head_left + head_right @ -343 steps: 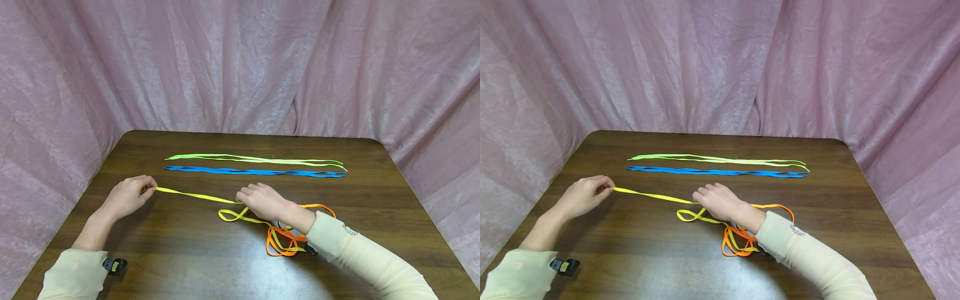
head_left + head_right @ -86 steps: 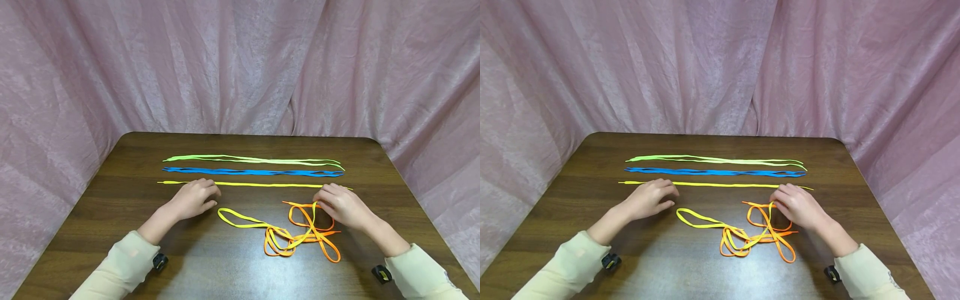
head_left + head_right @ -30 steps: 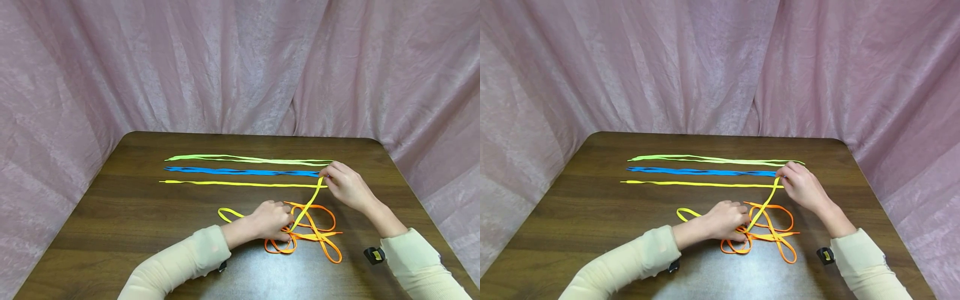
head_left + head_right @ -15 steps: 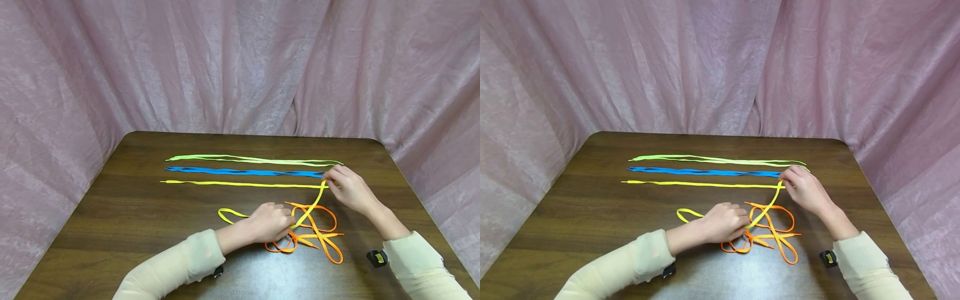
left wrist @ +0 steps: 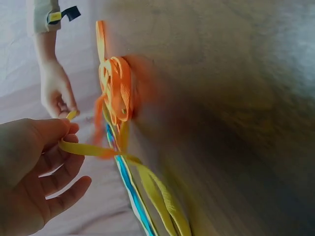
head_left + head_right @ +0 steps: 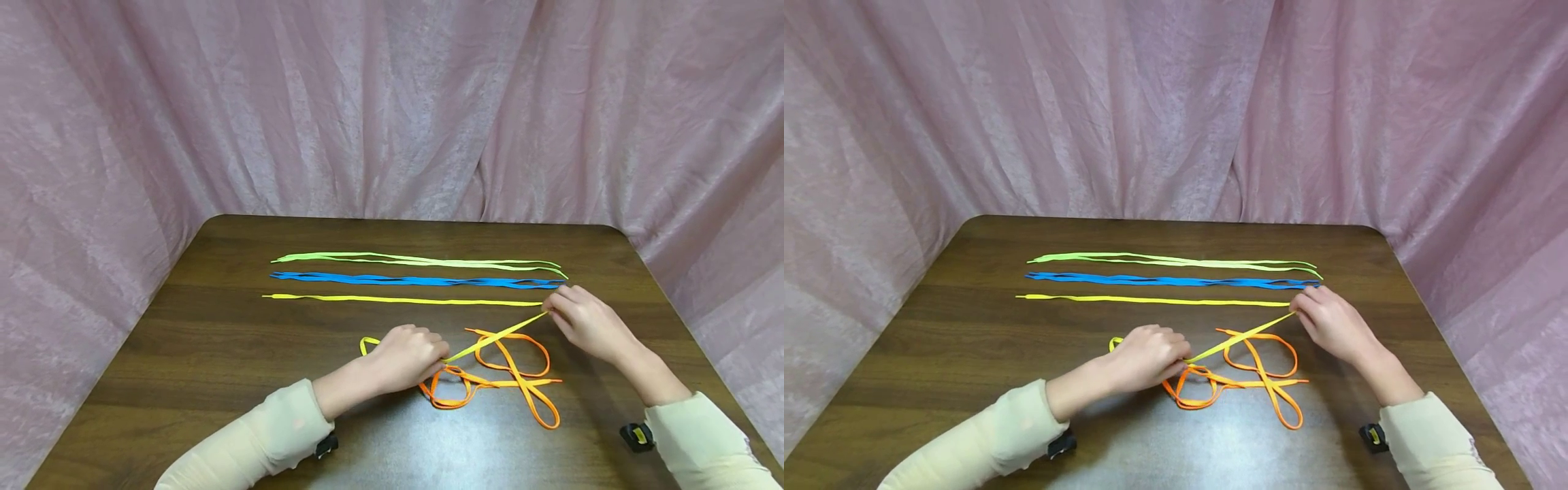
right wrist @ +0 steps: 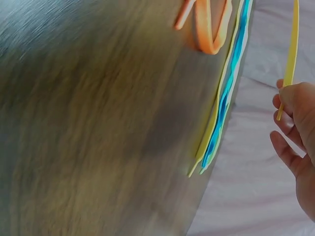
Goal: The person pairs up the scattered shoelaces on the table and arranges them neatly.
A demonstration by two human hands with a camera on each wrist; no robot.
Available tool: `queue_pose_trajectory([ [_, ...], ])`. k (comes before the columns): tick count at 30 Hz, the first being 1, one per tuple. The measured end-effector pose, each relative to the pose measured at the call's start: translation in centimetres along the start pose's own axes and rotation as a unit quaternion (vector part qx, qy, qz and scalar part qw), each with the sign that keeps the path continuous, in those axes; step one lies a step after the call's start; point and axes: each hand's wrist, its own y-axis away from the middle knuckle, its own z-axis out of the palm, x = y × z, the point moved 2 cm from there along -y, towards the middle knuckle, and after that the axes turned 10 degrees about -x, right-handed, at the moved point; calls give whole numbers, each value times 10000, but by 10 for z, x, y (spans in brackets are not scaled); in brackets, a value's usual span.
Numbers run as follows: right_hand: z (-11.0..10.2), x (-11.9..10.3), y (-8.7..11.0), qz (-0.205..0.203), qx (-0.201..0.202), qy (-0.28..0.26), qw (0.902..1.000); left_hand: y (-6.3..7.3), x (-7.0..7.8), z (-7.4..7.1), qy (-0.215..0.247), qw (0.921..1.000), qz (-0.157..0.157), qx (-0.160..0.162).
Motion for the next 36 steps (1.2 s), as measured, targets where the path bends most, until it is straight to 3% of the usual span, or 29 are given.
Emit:
queue_pose_trajectory([
  [6, 1, 3, 6, -135, -182, 86, 9997, 15, -10, -5, 183, 9994, -198, -200],
  [24, -5, 17, 25, 100, -198, 220, 9995, 72, -55, -25, 429, 9939, -797, 625],
  [36, -11, 26, 31, 332, -101, 201, 9992, 105, -92, -19, 646, 9856, -1418, 658],
])
